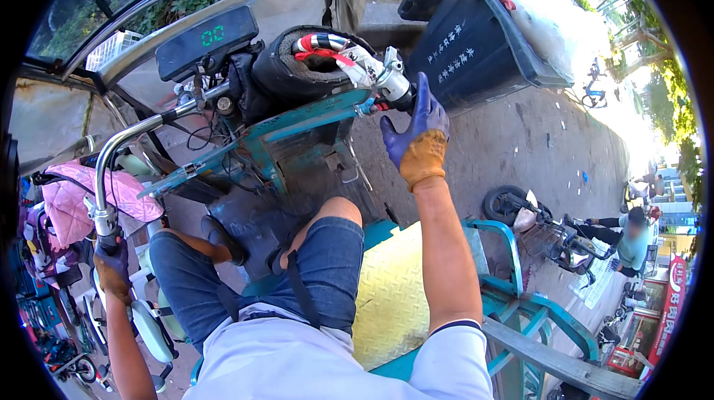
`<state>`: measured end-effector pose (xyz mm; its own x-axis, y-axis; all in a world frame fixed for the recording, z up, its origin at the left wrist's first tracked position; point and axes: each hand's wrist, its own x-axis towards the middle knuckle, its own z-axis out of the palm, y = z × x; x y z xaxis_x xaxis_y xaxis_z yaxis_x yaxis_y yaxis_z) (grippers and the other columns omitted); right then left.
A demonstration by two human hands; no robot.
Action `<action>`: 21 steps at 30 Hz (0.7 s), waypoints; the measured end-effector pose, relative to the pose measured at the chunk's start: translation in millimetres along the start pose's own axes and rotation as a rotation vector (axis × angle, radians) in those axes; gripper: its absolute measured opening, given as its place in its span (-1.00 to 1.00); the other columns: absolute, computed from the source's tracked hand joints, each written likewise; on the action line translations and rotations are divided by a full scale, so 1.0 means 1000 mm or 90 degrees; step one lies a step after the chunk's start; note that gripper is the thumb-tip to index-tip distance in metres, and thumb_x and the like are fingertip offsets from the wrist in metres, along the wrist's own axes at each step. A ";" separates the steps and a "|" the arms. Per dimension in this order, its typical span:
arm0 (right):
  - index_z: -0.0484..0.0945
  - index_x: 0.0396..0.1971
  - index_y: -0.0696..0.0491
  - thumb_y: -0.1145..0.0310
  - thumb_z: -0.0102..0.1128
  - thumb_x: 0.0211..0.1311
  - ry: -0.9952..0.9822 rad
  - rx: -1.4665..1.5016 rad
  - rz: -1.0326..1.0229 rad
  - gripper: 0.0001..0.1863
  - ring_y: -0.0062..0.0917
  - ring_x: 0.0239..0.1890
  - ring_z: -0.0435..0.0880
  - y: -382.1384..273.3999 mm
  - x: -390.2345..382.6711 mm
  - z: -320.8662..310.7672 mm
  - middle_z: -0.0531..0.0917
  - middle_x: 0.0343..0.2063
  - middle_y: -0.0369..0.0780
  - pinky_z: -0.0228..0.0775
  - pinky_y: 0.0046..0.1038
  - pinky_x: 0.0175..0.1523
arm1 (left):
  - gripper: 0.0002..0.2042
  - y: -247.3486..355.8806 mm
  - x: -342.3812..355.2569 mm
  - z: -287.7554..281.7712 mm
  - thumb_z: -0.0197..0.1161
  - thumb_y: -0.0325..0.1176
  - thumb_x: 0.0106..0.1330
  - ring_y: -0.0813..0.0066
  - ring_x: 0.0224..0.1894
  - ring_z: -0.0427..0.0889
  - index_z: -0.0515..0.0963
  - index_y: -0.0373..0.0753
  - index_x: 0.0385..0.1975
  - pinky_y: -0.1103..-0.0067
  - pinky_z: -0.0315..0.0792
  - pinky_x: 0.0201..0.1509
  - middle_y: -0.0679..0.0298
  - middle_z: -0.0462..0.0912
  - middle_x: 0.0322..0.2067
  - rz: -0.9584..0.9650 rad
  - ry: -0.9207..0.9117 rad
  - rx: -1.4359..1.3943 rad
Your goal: The person sits on a teal three-wheeled vehicle and manipulates the handlebar controls and wiring. They repeatedly adjust the right handlebar grip and the digital display unit, pulling at wires and repositioning components. The person also briefly interacts with a yellow foam mat on the vehicle's floor.
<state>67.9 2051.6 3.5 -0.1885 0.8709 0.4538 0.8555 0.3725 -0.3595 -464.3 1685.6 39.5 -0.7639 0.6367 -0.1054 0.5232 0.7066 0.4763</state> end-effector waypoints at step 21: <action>0.49 0.37 0.22 0.26 0.66 0.22 0.174 0.021 0.006 -0.22 -0.14 0.10 0.80 -0.010 0.007 0.024 0.75 0.08 0.08 0.63 -0.24 0.19 | -0.74 -0.022 0.006 0.002 0.48 -0.35 0.37 0.24 -0.18 0.81 0.70 -0.34 -0.05 0.34 0.60 0.00 0.06 0.83 -0.20 0.012 0.008 -0.024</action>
<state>46.1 2061.9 -9.0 -0.0395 0.7569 0.6523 0.8396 0.3791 -0.3890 -479.8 1674.8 26.7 -0.7587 0.6459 -0.0842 0.5237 0.6818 0.5107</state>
